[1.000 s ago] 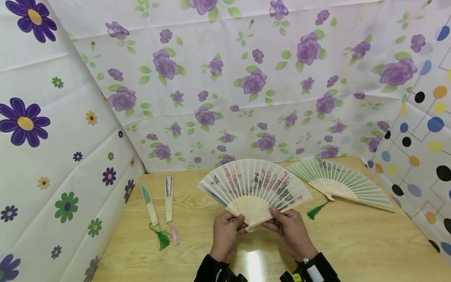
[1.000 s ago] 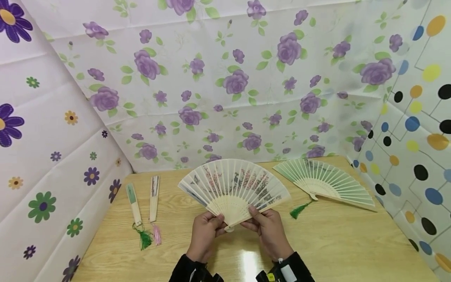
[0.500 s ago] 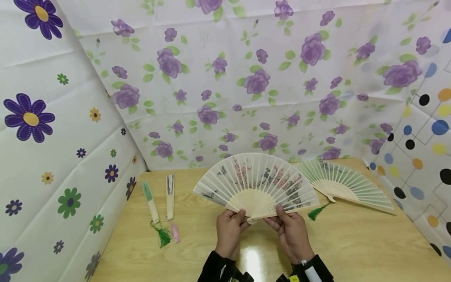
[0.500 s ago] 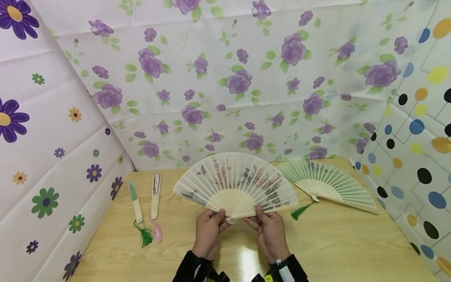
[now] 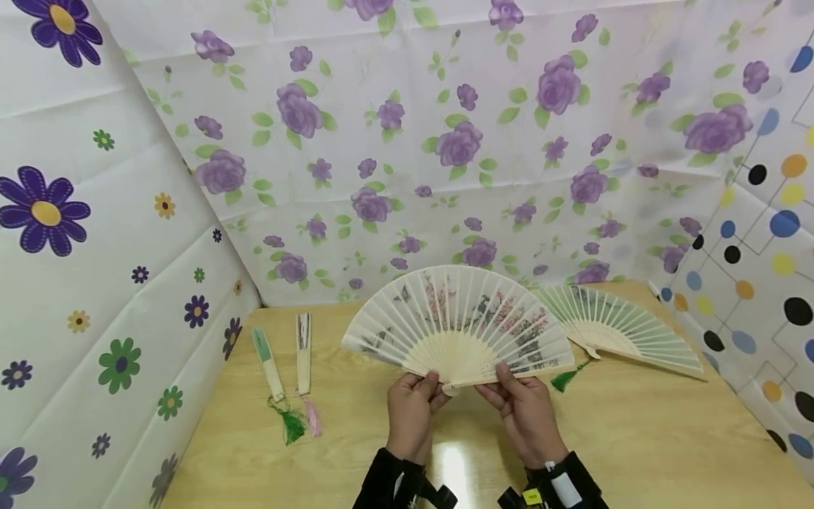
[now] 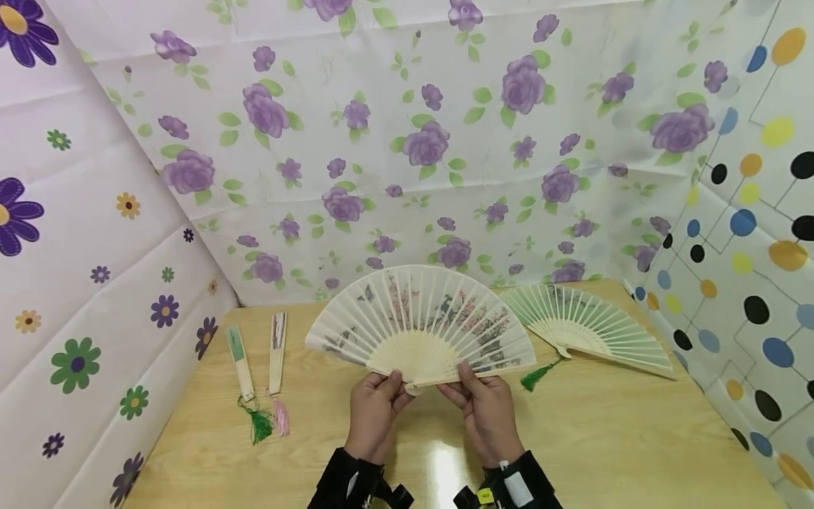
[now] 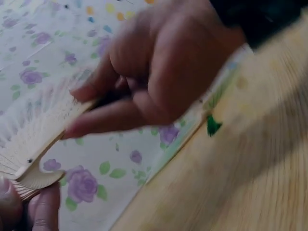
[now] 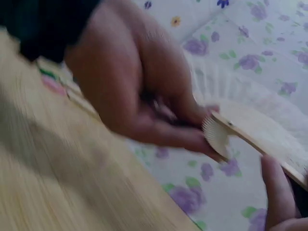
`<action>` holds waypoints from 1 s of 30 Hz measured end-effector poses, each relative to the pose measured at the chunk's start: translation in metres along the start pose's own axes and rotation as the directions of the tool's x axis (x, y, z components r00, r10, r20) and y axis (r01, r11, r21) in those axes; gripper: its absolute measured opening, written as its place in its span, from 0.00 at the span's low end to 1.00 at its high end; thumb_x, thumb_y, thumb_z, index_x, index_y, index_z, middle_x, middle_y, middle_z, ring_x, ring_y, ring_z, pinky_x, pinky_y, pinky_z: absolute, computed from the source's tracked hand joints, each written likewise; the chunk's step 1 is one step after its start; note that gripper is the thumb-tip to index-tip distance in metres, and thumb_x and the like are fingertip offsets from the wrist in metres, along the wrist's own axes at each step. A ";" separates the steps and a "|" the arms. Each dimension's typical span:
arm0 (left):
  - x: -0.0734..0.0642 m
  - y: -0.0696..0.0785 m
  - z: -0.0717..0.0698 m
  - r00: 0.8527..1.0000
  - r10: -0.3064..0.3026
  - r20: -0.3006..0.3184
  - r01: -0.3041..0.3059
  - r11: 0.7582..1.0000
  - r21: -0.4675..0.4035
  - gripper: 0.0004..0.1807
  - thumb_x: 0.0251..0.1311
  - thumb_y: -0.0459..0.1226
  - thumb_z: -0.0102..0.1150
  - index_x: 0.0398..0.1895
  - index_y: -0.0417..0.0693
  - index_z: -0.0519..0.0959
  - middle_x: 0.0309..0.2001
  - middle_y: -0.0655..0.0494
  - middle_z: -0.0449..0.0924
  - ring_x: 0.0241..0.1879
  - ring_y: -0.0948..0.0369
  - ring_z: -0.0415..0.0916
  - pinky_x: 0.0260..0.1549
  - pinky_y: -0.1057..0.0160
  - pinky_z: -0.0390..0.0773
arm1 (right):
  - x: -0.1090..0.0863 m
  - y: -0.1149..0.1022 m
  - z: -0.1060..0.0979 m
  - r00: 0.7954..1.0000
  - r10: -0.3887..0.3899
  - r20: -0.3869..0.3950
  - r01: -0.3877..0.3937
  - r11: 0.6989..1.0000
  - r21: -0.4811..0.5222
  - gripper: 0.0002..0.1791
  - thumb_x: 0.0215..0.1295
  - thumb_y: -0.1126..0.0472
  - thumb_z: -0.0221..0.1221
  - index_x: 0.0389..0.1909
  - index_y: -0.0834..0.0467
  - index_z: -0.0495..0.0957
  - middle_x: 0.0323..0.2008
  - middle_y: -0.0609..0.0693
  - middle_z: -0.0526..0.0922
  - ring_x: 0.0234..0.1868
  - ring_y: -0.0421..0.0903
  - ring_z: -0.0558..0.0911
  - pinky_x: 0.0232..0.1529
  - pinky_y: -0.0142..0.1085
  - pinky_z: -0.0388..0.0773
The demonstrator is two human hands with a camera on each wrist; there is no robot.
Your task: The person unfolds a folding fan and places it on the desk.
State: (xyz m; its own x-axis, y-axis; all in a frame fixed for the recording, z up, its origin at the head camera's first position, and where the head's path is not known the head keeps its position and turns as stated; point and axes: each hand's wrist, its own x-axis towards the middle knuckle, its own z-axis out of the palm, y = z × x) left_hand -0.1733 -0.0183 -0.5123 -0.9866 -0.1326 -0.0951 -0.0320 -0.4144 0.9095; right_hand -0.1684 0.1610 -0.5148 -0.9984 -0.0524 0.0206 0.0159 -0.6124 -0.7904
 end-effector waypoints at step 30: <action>0.003 -0.009 0.030 0.976 -0.125 0.175 0.148 0.981 -0.124 0.29 0.73 0.51 0.49 0.60 0.34 0.71 0.53 0.39 0.79 0.50 0.46 0.79 0.46 0.55 0.86 | -0.014 -0.022 -0.007 0.970 -0.111 -0.215 0.112 0.994 -0.009 0.27 0.72 0.53 0.54 0.59 0.74 0.71 0.49 0.55 0.84 0.47 0.53 0.84 0.57 0.43 0.79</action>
State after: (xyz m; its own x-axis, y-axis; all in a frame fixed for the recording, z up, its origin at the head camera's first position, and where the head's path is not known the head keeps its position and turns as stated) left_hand -0.1807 0.0122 -0.5083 -0.9874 0.0802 -0.1361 -0.1579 -0.5383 0.8278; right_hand -0.1552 0.1809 -0.5022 -0.9822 0.1864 -0.0237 -0.0962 -0.6071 -0.7888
